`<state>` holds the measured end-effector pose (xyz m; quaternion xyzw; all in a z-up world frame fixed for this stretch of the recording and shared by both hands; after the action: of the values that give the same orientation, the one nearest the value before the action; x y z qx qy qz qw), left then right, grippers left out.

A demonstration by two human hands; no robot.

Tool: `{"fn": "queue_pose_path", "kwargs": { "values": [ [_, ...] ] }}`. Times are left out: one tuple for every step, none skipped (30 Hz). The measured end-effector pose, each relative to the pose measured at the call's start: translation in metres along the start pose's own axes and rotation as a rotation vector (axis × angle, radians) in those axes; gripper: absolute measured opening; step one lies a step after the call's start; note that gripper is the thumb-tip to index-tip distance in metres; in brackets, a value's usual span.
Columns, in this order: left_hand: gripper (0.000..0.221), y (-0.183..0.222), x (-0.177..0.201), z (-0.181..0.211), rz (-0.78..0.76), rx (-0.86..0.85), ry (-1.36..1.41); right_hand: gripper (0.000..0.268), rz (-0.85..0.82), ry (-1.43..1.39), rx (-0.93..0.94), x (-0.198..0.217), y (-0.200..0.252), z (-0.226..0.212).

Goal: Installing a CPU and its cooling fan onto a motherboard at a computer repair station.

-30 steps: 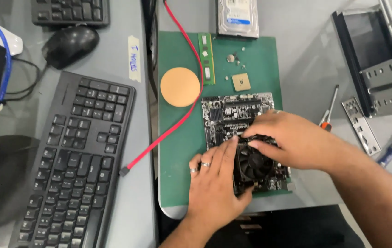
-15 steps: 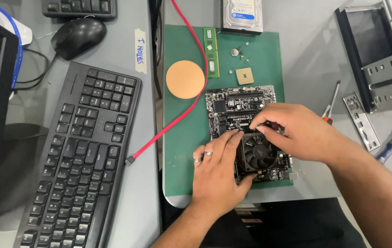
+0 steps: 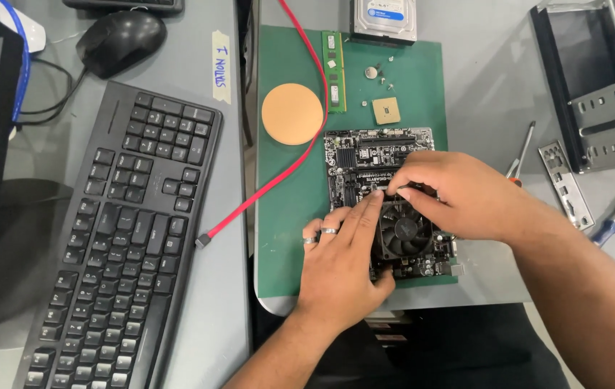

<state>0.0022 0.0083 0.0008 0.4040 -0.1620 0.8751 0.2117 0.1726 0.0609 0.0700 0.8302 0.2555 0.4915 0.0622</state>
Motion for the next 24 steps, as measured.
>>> {"fn": "queue_pose_path", "kwargs": {
  "values": [
    [0.090, 0.000, 0.000, 0.001, 0.000, 0.001, 0.002, 0.018, -0.002, 0.001, -0.001, 0.000, 0.001, -0.001],
    [0.090, 0.001, 0.000, 0.001, 0.040, -0.006, -0.015, 0.017, 0.002, 0.001, -0.020, 0.000, 0.001, -0.003],
    [0.090, 0.002, -0.001, 0.001, 0.080, -0.011, -0.030, 0.017, 0.004, 0.002, -0.039, 0.001, 0.001, -0.004],
    [0.090, 0.002, 0.001, 0.002, 0.080, -0.008, -0.027, 0.017, -0.001, 0.004, -0.040, 0.000, 0.003, -0.004],
    [0.086, 0.001, 0.003, 0.002, 0.091, -0.018, -0.038, 0.017, 0.013, 0.014, -0.029, 0.000, 0.004, -0.003],
    [0.082, 0.001, 0.005, 0.002, 0.102, -0.028, -0.048, 0.016, 0.026, 0.025, -0.018, 0.000, 0.005, -0.003],
    [0.082, 0.001, 0.005, 0.002, 0.106, -0.020, -0.045, 0.016, 0.018, 0.029, -0.014, 0.001, 0.006, -0.005],
    [0.081, 0.002, 0.005, 0.002, 0.126, -0.026, -0.035, 0.017, 0.027, 0.041, -0.015, 0.002, 0.007, -0.007],
    [0.081, 0.002, 0.005, 0.002, 0.147, -0.032, -0.025, 0.017, 0.034, 0.055, -0.015, 0.003, 0.007, -0.009],
    [0.081, 0.002, 0.005, 0.001, 0.153, -0.023, -0.021, 0.017, 0.025, 0.062, -0.011, 0.003, 0.008, -0.009],
    [0.080, 0.003, 0.005, 0.001, 0.152, -0.028, -0.022, 0.019, 0.023, 0.057, -0.042, 0.002, 0.008, -0.009],
    [0.079, 0.003, 0.005, 0.001, 0.152, -0.033, -0.022, 0.020, 0.021, 0.053, -0.073, 0.002, 0.008, -0.008],
    [0.079, 0.004, 0.005, 0.000, 0.157, -0.021, -0.020, 0.020, 0.011, 0.058, -0.066, 0.001, 0.009, -0.006],
    [0.079, 0.005, 0.004, 0.000, 0.176, -0.034, -0.033, 0.018, 0.026, 0.059, -0.065, 0.000, 0.010, -0.004],
    [0.078, 0.005, 0.004, 0.000, 0.194, -0.047, -0.045, 0.015, 0.040, 0.059, -0.064, 0.000, 0.010, -0.002],
    [0.078, 0.006, 0.003, -0.001, 0.198, -0.035, -0.042, 0.015, 0.030, 0.064, -0.059, 0.000, 0.010, -0.004],
    [0.083, 0.006, 0.002, -0.001, 0.186, -0.031, -0.034, 0.015, 0.027, 0.061, -0.102, 0.000, 0.009, -0.005],
    [0.089, 0.006, 0.000, -0.002, 0.173, -0.027, -0.025, 0.015, 0.026, 0.058, -0.146, 0.000, 0.009, -0.006],
    [0.089, 0.006, 0.000, -0.002, 0.180, -0.018, -0.022, 0.015, 0.018, 0.065, -0.140, 0.001, 0.008, -0.007],
    [0.085, 0.006, 0.000, -0.002, 0.203, -0.019, -0.044, 0.016, 0.014, 0.050, -0.171, 0.001, 0.008, -0.007],
    [0.082, 0.006, 0.000, -0.002, 0.225, -0.017, -0.068, 0.016, 0.009, 0.033, -0.200, 0.001, 0.007, -0.007],
    [0.082, 0.006, -0.002, -0.003, 0.232, -0.007, -0.068, 0.016, 0.000, 0.040, -0.193, 0.000, 0.006, -0.006],
    [0.082, 0.006, -0.004, -0.004, 0.200, 0.001, -0.033, 0.016, 0.011, 0.038, -0.193, -0.001, 0.006, -0.005],
    [0.082, 0.006, -0.007, -0.005, 0.169, 0.009, 0.003, 0.015, 0.021, 0.037, -0.193, -0.002, 0.005, -0.003]
  ]
}}
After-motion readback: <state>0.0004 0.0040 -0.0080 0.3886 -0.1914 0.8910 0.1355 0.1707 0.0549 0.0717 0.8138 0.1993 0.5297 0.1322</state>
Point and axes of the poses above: each hand's wrist, its own y-axis away from the middle knuckle, its own x-axis out of the back of the hand, z = x × y, the point moved 1 cm from there along -y, towards the middle knuckle, and after that the axes turned 7 degrees about -y, right-handed, at the moved point
